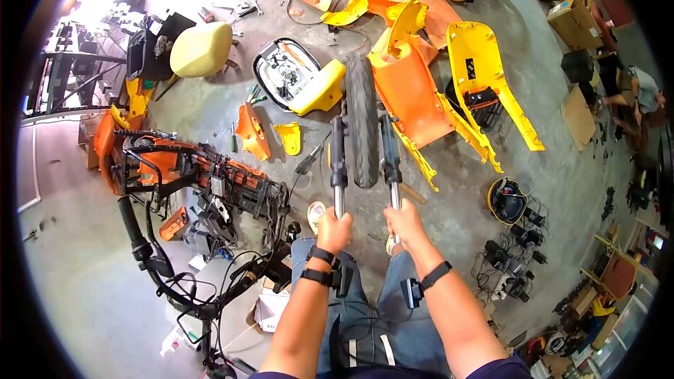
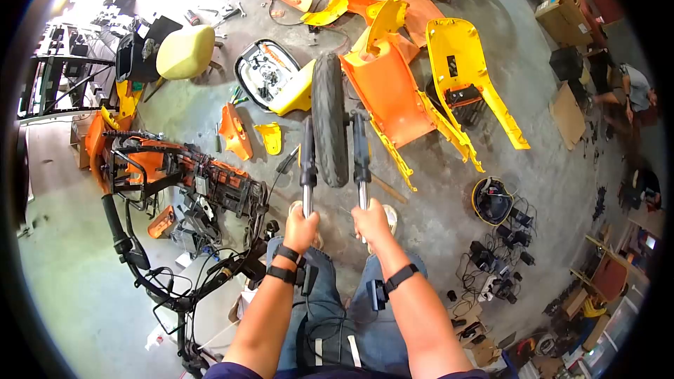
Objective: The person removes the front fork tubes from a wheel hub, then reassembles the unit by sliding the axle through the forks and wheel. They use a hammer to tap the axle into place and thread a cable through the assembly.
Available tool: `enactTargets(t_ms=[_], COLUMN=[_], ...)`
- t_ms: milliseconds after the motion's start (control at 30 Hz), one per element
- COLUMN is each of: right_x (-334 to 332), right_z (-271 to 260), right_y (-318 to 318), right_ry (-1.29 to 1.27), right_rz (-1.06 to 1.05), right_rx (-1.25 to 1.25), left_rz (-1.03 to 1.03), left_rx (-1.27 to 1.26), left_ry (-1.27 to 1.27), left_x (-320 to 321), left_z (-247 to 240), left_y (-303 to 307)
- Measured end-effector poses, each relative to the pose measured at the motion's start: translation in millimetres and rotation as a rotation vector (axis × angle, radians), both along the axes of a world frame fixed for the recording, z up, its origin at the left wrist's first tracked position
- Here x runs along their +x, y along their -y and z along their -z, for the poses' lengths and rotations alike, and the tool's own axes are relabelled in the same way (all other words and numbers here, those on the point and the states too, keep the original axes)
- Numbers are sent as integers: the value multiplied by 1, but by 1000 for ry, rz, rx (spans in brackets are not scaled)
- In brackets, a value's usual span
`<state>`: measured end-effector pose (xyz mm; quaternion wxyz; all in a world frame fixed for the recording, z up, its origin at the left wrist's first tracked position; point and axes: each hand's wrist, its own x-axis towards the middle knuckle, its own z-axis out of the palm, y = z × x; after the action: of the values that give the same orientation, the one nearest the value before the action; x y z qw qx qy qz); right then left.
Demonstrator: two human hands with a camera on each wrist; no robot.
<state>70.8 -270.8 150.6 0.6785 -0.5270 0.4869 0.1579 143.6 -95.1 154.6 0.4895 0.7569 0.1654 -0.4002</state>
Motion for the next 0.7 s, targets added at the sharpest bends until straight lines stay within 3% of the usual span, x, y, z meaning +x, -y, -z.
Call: enactTargets(t_ms=[167,300,367,700], right_x=[-49,-65,-92,-152], right_z=[-13,-7,24,44], right_y=[-16,-25,-36,-55], right_ry=[-112,-345,-347,-428], right_rz=[12,-98,-56,82], right_rx=[83,107,170,286], left_rz=[-90,-83,-78,113], left_rx=[-24,-22,22,225], left_ry=[-266,-458,-467,-549], left_x=[-64,-96,-112,-144], left_z=[8,22,32,48], left_y=[-27,-44,-51,-64])
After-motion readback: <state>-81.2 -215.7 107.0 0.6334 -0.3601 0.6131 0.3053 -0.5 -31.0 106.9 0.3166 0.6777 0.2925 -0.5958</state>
